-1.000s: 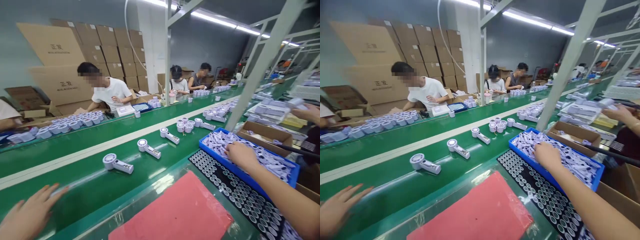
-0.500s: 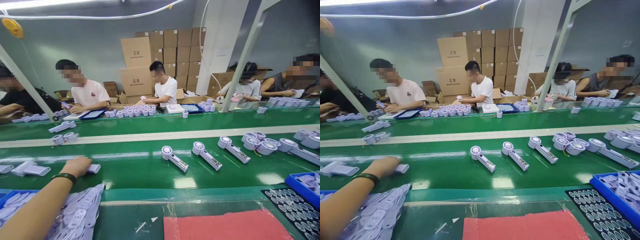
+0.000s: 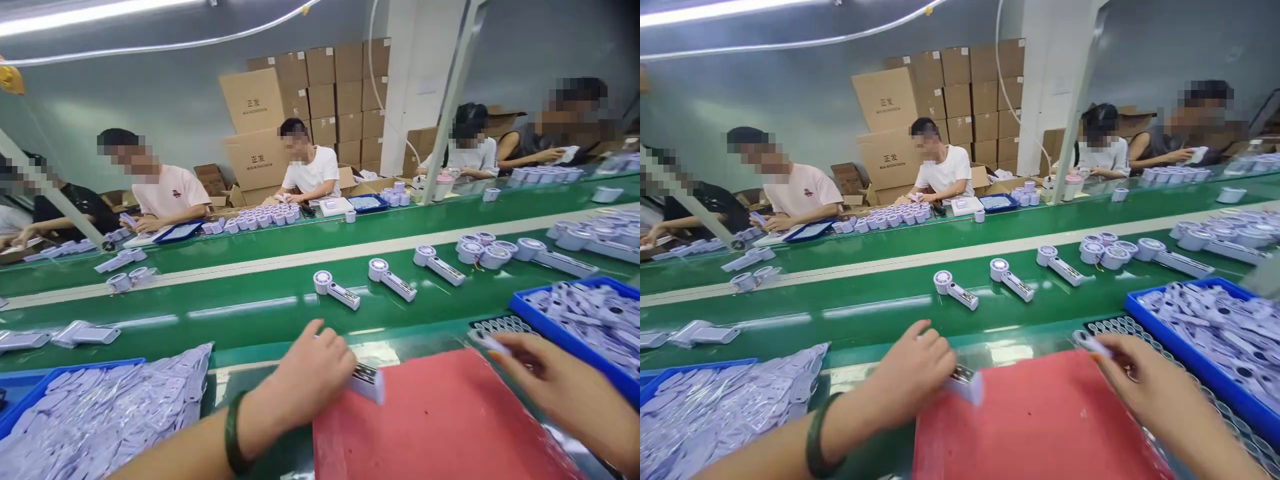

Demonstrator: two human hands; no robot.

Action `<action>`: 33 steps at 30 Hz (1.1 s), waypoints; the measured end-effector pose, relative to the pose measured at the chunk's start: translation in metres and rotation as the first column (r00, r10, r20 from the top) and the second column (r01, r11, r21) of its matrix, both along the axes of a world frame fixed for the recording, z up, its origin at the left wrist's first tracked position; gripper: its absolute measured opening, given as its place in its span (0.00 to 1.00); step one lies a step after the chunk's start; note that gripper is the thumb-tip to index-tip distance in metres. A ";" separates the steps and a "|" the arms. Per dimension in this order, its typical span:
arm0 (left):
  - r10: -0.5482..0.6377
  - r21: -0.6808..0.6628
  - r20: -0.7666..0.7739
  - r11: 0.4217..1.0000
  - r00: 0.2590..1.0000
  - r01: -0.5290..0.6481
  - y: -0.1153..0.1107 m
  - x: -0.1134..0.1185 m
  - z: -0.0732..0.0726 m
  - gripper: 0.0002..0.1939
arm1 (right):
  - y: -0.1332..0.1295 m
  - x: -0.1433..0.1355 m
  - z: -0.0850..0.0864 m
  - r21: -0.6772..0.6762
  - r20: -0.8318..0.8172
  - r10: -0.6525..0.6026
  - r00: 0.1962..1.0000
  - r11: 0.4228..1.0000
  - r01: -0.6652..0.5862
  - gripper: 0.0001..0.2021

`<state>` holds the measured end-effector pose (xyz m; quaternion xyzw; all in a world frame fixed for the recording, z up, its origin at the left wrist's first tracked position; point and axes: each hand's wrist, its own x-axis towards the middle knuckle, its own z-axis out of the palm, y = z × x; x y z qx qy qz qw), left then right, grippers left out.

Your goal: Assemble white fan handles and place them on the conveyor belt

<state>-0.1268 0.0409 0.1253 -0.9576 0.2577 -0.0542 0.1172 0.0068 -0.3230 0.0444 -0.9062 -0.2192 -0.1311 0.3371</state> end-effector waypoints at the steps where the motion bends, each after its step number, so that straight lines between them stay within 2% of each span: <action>1: -0.051 -0.028 0.017 0.998 0.999 0.051 -0.020 -0.001 -0.007 0.14 | 0.006 -0.014 -0.001 0.015 -0.096 0.102 0.990 0.995 -0.101 0.11; 2: -0.070 -0.059 0.013 0.996 0.997 0.071 -0.034 -0.002 -0.014 0.19 | 0.016 -0.026 -0.002 0.046 -0.103 0.139 0.985 0.990 -0.135 0.12; 4: -0.024 -0.125 -0.052 0.992 0.998 0.017 -0.045 -0.005 -0.026 0.25 | 0.037 -0.048 0.001 0.059 -0.114 0.248 0.962 0.968 -0.242 0.13; 7: 0.101 -0.273 -0.198 0.950 0.975 -0.154 -0.039 -0.011 -0.036 0.22 | 0.062 -0.069 0.007 0.066 -0.153 0.343 0.927 0.939 -0.336 0.12; 9: 0.108 -0.393 -0.254 0.897 0.961 -0.204 -0.032 -0.016 -0.039 0.21 | 0.072 -0.077 0.010 0.093 -0.174 0.386 0.906 0.922 -0.376 0.12; 12: 0.062 -0.530 -0.248 0.827 0.967 -0.188 -0.031 -0.020 -0.042 0.22 | 0.086 -0.086 0.013 0.139 -0.172 0.445 0.879 0.894 -0.425 0.12; 15: -0.014 -0.654 -0.216 0.744 0.976 -0.134 -0.033 -0.017 -0.045 0.21 | 0.103 -0.093 0.011 0.111 -0.126 0.487 0.864 0.872 -0.476 0.12; 18: -0.059 -0.741 -0.174 0.665 0.983 -0.091 -0.033 -0.014 -0.048 0.16 | 0.116 -0.099 0.007 0.051 -0.075 0.499 0.863 0.866 -0.497 0.12; 21: -0.072 -0.785 -0.146 0.615 0.987 -0.071 -0.032 -0.014 -0.052 0.09 | 0.118 -0.101 0.007 0.021 -0.090 0.493 0.865 0.870 -0.493 0.13; 24: -0.053 -0.802 -0.163 0.589 0.985 -0.101 -0.034 -0.015 -0.053 0.06 | 0.116 -0.099 0.009 0.051 -0.124 0.510 0.851 0.860 -0.507 0.13; 26: -0.020 -0.805 -0.189 0.575 0.982 -0.143 -0.036 -0.015 -0.053 0.07 | 0.115 -0.096 0.007 0.122 -0.166 0.523 0.836 0.852 -0.509 0.14; 29: 0.017 -0.798 -0.215 0.573 0.976 -0.186 -0.039 -0.015 -0.053 0.09 | 0.116 -0.092 -0.006 0.320 -0.278 0.555 0.784 0.823 -0.469 0.12; 31: 0.002 -0.790 -0.206 0.590 0.979 -0.167 -0.039 -0.017 -0.052 0.10 | 0.115 -0.091 -0.016 0.440 -0.349 0.578 0.737 0.796 -0.415 0.10; 33: -0.036 -0.787 -0.188 0.603 0.981 -0.129 -0.039 -0.023 -0.050 0.10 | 0.112 -0.092 -0.021 0.470 -0.405 0.592 0.697 0.789 -0.396 0.16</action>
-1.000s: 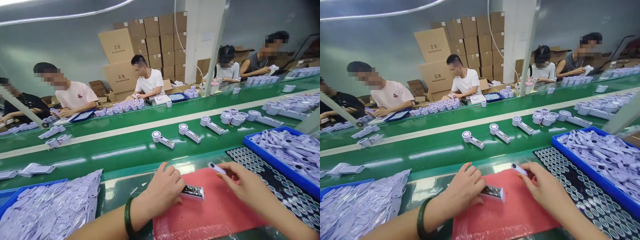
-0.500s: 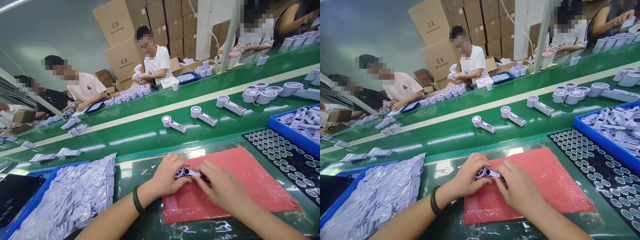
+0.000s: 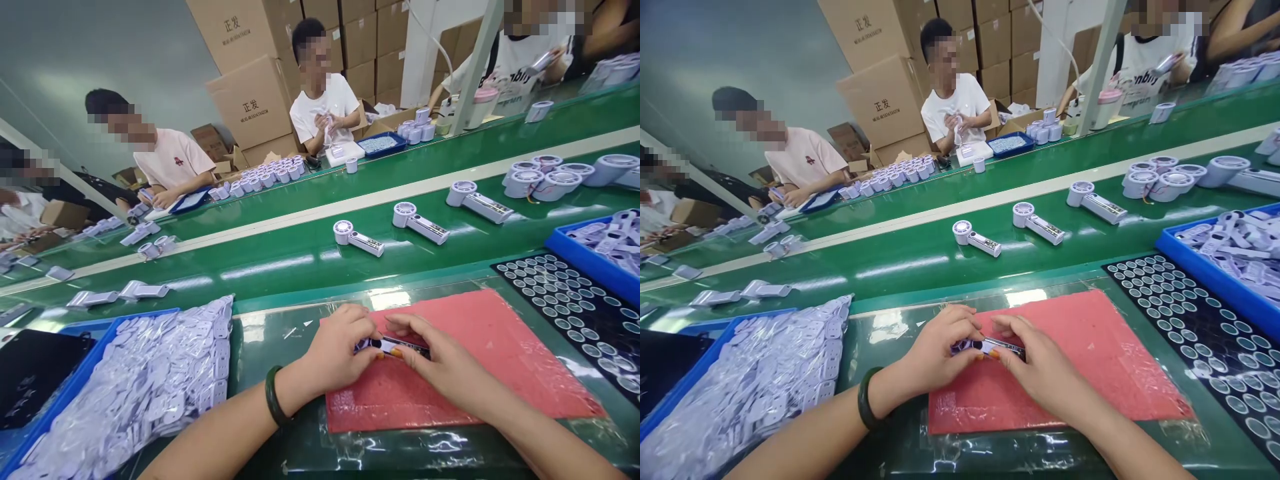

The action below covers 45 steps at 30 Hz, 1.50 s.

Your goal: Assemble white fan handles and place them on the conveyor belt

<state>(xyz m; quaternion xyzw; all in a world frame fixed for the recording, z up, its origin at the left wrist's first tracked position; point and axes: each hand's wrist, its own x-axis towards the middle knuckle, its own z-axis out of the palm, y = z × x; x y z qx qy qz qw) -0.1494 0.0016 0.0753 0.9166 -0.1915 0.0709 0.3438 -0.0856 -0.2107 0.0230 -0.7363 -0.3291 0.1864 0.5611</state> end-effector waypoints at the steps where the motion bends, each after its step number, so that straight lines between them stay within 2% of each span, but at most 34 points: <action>1: -0.011 -0.002 0.003 1.000 1.000 0.011 -0.001 -0.004 0.001 0.11 | -0.002 -0.001 -0.001 -0.025 0.001 0.015 1.000 1.000 -0.015 0.19; 6: 0.028 -0.020 -0.033 0.999 0.999 -0.028 -0.011 -0.023 0.003 0.16 | -0.007 -0.013 0.009 -0.134 0.114 0.135 0.984 0.984 -0.120 0.15; 12: 0.059 0.005 0.044 0.998 0.997 -0.059 -0.020 -0.029 -0.003 0.08 | -0.003 -0.025 0.012 -0.155 0.292 0.081 0.953 0.987 -0.037 0.15; 16: 0.006 0.077 0.004 0.997 1.000 -0.006 -0.017 -0.027 0.000 0.13 | -0.007 -0.025 0.008 -0.165 0.354 0.122 0.927 0.984 -0.066 0.15; 21: 0.032 0.117 0.039 0.992 0.999 -0.036 -0.018 -0.028 -0.001 0.12 | -0.007 -0.026 0.007 -0.178 0.429 0.120 0.895 0.983 -0.046 0.17; 25: 0.033 0.128 0.021 0.991 0.999 -0.036 -0.019 -0.030 -0.002 0.13 | -0.008 -0.025 0.009 -0.177 0.390 0.124 0.912 0.982 -0.057 0.16; 28: 0.065 0.209 -0.013 0.976 0.998 -0.061 -0.019 -0.036 -0.001 0.18 | -0.010 -0.025 0.007 -0.169 0.356 0.127 0.926 0.983 -0.070 0.18; 30: 0.100 0.323 -0.002 0.942 0.995 -0.094 -0.019 -0.038 -0.001 0.19 | -0.013 -0.025 0.004 -0.156 0.335 0.108 0.936 0.986 -0.058 0.19; 32: 0.089 0.442 0.041 0.891 0.995 -0.098 -0.017 -0.035 0.001 0.16 | -0.019 -0.023 0.002 -0.153 0.326 0.063 0.943 0.988 -0.014 0.20; 35: -0.007 0.577 0.095 0.815 0.995 -0.049 0.003 -0.012 0.011 0.15 | -0.040 -0.012 0.004 -0.193 0.433 -0.028 0.901 0.973 0.123 0.20; 37: -0.044 0.671 0.129 0.740 0.991 -0.054 0.031 0.019 0.023 0.17 | -0.063 0.003 0.007 -0.228 0.554 -0.086 0.828 0.941 0.250 0.18; 39: -0.035 0.764 0.206 0.630 0.978 -0.139 0.069 0.059 0.033 0.19 | -0.091 0.022 0.012 -0.249 0.647 -0.146 0.748 0.887 0.389 0.15; 42: 0.070 0.819 0.354 0.458 0.933 -0.345 0.122 0.125 0.038 0.21 | -0.136 0.059 0.018 -0.279 0.739 -0.238 0.630 0.743 0.608 0.15; 43: 0.134 0.821 0.343 0.438 0.930 -0.366 0.134 0.143 0.036 0.23 | -0.150 0.073 0.020 -0.299 0.764 -0.257 0.592 0.673 0.677 0.16; 45: 0.254 0.808 0.266 0.467 0.930 -0.359 0.150 0.169 0.028 0.28 | -0.178 0.103 0.024 -0.341 0.811 -0.267 0.521 0.509 0.791 0.14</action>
